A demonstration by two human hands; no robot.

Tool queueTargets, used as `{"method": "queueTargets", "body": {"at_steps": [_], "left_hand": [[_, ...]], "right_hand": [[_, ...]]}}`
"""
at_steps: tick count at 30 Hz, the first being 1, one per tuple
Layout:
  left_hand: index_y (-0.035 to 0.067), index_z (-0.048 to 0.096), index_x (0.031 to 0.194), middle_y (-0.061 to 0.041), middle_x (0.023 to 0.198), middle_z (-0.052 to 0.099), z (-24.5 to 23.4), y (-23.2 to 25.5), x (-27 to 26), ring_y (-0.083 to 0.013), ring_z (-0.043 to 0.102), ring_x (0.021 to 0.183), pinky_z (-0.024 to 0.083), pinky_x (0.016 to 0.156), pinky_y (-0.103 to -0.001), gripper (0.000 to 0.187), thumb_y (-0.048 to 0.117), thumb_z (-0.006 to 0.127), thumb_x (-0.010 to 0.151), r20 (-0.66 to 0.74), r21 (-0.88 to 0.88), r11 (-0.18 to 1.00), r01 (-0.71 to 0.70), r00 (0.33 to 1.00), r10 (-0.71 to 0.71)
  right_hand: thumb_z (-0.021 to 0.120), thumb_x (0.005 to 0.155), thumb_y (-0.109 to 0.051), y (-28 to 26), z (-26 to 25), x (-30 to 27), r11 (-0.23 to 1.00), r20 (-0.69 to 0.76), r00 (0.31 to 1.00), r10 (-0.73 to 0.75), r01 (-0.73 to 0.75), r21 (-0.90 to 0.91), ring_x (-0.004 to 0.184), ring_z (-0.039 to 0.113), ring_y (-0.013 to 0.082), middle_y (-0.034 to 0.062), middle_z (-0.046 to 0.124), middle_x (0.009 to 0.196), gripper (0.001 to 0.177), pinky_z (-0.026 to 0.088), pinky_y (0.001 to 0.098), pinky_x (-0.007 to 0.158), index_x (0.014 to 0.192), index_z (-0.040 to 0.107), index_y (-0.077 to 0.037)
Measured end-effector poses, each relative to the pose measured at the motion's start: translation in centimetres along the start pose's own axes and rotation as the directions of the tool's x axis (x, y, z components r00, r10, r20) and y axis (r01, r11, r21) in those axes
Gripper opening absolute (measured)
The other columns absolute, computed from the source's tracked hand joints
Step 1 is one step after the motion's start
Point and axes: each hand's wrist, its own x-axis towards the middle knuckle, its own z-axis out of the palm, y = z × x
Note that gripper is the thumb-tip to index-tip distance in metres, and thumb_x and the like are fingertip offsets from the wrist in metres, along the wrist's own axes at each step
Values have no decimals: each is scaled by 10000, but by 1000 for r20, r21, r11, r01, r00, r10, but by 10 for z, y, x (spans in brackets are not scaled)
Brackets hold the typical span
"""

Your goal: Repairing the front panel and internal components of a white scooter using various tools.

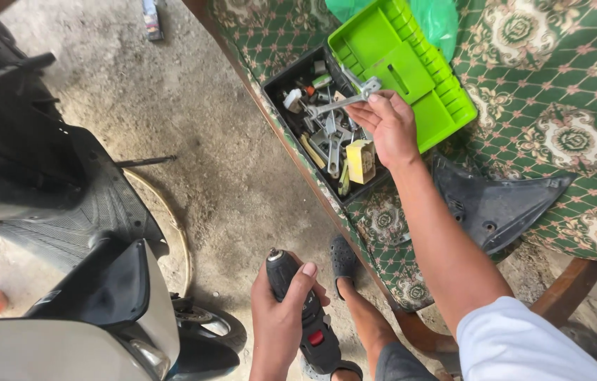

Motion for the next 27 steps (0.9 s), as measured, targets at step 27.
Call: {"method": "queueTargets", "body": {"at_steps": [27], "left_hand": [[25,559,900,-110,620,656,-175,-25,-273,-191,664,508,524,461,-321,245,217,711,887,-155,-249,952,-177,978,141]], "right_hand": [[555,1043,-184,-46,270,-293,935,272,916,295,-336,116,1043,734,325,200,725,1126,143,613,488,900,1119,600,-71]]}}
